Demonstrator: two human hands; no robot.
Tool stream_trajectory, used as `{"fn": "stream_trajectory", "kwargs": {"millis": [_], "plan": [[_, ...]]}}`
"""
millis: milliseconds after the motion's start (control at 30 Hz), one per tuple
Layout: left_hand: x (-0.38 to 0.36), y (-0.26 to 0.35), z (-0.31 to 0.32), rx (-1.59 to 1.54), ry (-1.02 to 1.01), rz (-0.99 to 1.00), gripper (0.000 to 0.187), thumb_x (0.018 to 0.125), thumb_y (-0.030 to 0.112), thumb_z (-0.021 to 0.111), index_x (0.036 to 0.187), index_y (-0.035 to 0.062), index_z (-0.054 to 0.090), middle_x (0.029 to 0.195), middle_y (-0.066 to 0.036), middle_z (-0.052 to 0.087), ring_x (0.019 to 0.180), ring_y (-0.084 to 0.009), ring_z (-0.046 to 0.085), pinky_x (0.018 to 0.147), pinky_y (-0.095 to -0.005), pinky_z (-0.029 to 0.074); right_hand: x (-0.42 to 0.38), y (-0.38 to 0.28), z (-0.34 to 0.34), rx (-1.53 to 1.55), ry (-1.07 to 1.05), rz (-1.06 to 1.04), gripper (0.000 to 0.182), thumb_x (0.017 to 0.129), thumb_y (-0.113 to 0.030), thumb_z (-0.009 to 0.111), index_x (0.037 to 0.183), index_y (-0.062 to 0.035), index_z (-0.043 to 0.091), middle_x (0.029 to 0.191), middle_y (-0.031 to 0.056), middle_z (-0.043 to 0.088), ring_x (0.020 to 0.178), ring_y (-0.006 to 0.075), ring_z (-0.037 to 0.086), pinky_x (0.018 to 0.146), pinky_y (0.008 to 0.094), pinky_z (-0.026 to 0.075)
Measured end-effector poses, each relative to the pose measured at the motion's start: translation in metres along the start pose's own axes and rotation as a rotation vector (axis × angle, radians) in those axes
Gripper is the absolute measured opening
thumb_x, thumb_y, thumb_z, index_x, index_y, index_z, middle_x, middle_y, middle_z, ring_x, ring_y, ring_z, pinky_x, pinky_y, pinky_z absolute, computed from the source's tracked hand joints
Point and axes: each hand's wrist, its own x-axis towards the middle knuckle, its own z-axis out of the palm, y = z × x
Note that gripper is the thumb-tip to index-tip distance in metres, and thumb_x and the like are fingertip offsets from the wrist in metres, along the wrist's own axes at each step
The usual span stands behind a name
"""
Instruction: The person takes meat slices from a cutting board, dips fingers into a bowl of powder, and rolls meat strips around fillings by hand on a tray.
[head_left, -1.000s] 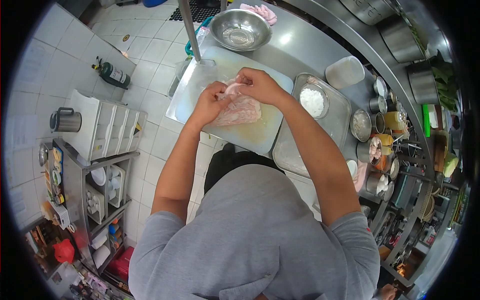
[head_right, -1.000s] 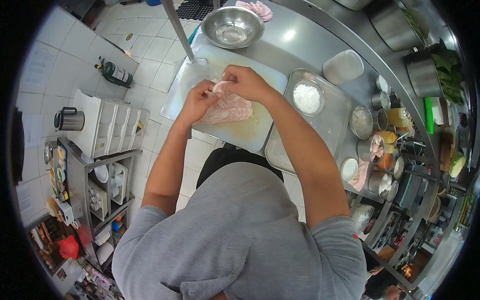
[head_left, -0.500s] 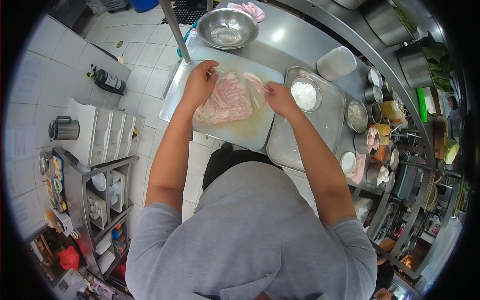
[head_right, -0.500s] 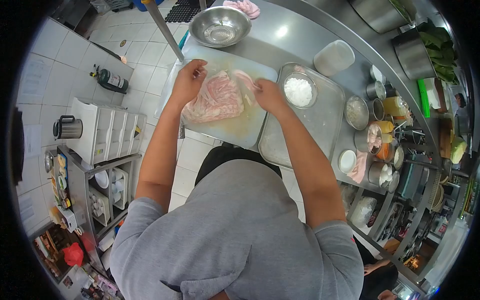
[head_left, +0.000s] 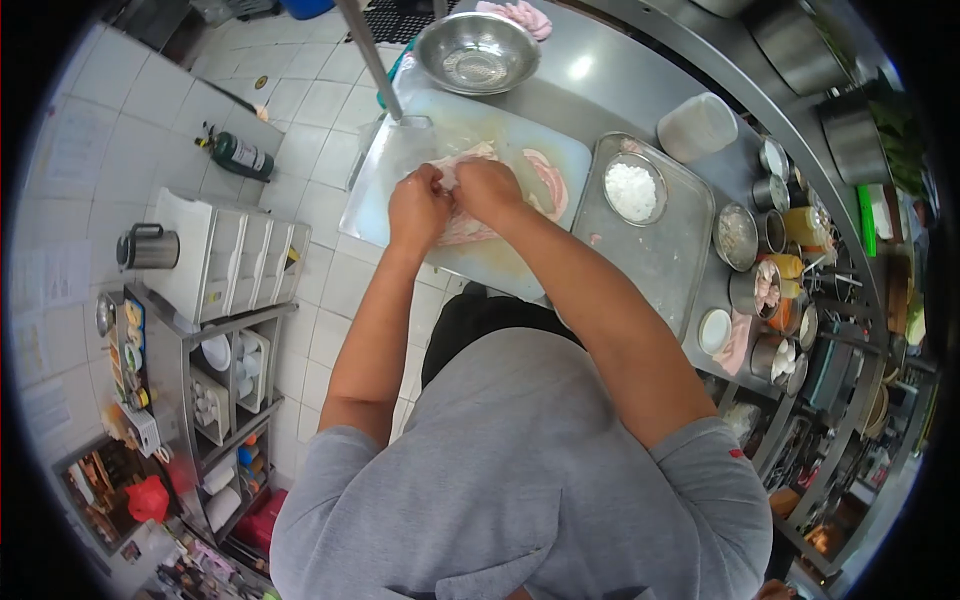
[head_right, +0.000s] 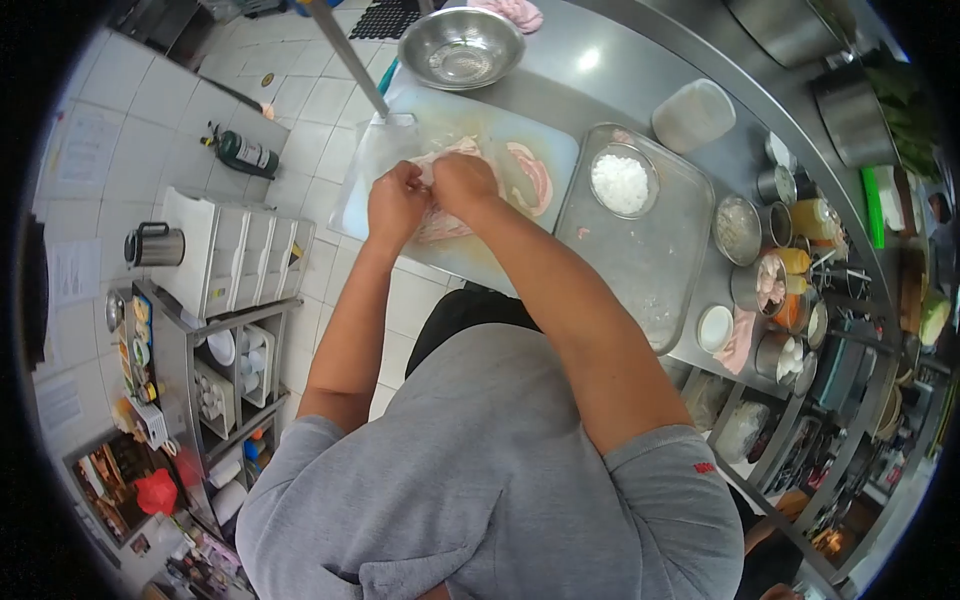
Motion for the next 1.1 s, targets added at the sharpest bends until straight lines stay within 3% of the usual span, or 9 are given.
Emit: {"fn": "stream_trajectory", "kwargs": {"millis": [133, 300, 367, 467, 667, 733, 867, 1067, 1100], "plan": [[-0.003, -0.002, -0.007, -0.015, 0.009, -0.018, 0.034, 0.083, 0.011, 0.082, 0.114, -0.0017, 0.079, 0.097, -0.024, 0.081, 0.091, -0.0445, 0.079, 0.083, -0.0516, 0.062, 0.012, 0.004, -0.012, 0.171, -0.106, 0.095, 0.023, 0.087, -0.023, 0.081, 0.090, -0.0009, 0.085, 0.097, 0.0254, 0.082, 0.092, 0.0440, 0.081, 0.085, 0.0547, 0.063], [0.005, -0.018, 0.001, -0.529, -0.115, -0.182, 0.029, 0.094, 0.007, 0.080, 0.120, -0.0049, 0.075, 0.094, -0.011, 0.081, 0.084, -0.0186, 0.077, 0.074, -0.0355, 0.060, 0.014, 0.011, -0.036, 0.476, -0.275, 0.092, 0.025, 0.092, -0.020, 0.075, 0.085, 0.0033, 0.081, 0.079, 0.0191, 0.079, 0.075, 0.0281, 0.080, 0.073, 0.0423, 0.062], [0.008, -0.021, 0.005, -0.599, -0.092, -0.140, 0.025, 0.095, 0.004, 0.078, 0.119, -0.0048, 0.074, 0.095, -0.008, 0.078, 0.084, -0.0145, 0.073, 0.074, -0.0319, 0.058, 0.009, 0.013, -0.041, 0.685, -0.279, 0.105, 0.026, 0.097, -0.017, 0.070, 0.084, 0.0041, 0.080, 0.075, 0.0135, 0.078, 0.069, 0.0187, 0.075, 0.069, 0.0361, 0.060], [0.015, -0.014, 0.000, -0.683, -0.103, -0.062, 0.019, 0.096, -0.002, 0.073, 0.116, -0.0038, 0.073, 0.095, -0.004, 0.075, 0.083, -0.0107, 0.070, 0.075, -0.0279, 0.058, -0.002, 0.004, -0.070, 0.729, -0.274, 0.154, 0.028, 0.101, -0.017, 0.067, 0.089, 0.0045, 0.080, 0.079, 0.0108, 0.079, 0.072, 0.0167, 0.075, 0.070, 0.0356, 0.060], [0.033, 0.033, -0.051, -0.998, -0.102, -0.046, 0.019, 0.095, -0.009, 0.061, 0.109, -0.0017, 0.073, 0.098, -0.004, 0.069, 0.084, -0.0116, 0.069, 0.079, -0.0314, 0.064, -0.012, 0.012, -0.115, 1.033, -0.051, 0.211, 0.026, 0.103, -0.019, 0.066, 0.098, 0.0027, 0.078, 0.090, 0.0071, 0.079, 0.082, 0.0170, 0.076, 0.080, 0.0334, 0.060], [0.036, 0.038, -0.069, -1.235, -0.131, -0.133, 0.020, 0.097, -0.007, 0.057, 0.108, -0.0013, 0.072, 0.098, -0.004, 0.068, 0.086, -0.0138, 0.070, 0.081, -0.0342, 0.066, -0.012, 0.021, -0.128, 1.108, -0.051, 0.230, 0.023, 0.104, -0.018, 0.065, 0.109, 0.0009, 0.077, 0.105, 0.0099, 0.079, 0.092, 0.0198, 0.075, 0.088, 0.0343, 0.061], [0.036, 0.024, -0.077, -1.312, -0.111, -0.156, 0.020, 0.098, -0.002, 0.054, 0.105, 0.0002, 0.073, 0.100, -0.003, 0.069, 0.092, -0.0139, 0.068, 0.084, -0.0352, 0.064, -0.014, 0.042, -0.148, 1.391, 0.092, 0.225, 0.022, 0.105, -0.019, 0.061, 0.116, -0.0026, 0.071, 0.113, 0.0143, 0.077, 0.104, 0.0267, 0.076, 0.096, 0.0478, 0.064], [0.020, -0.010, -0.044, -0.949, -0.091, -0.245, 0.018, 0.098, 0.003, 0.057, 0.099, 0.0033, 0.075, 0.099, 0.000, 0.071, 0.085, -0.0121, 0.063, 0.079, -0.0302, 0.054, -0.015, 0.079, -0.163, 1.622, 0.189, 0.173, 0.025, 0.108, -0.022, 0.055, 0.118, -0.0018, 0.066, 0.110, 0.0164, 0.078, 0.099, 0.0315, 0.078, 0.099, 0.0521, 0.064], [0.022, -0.032, -0.027, -0.903, -0.100, -0.194, 0.017, 0.098, 0.006, 0.060, 0.101, 0.0027, 0.076, 0.099, -0.005, 0.076, 0.084, -0.0180, 0.067, 0.080, -0.0337, 0.056, -0.015, 0.080, -0.166, 1.615, 0.239, 0.222, 0.025, 0.108, -0.023, 0.053, 0.118, -0.0027, 0.066, 0.110, 0.0169, 0.079, 0.103, 0.0325, 0.078, 0.100, 0.0532, 0.064]]}}
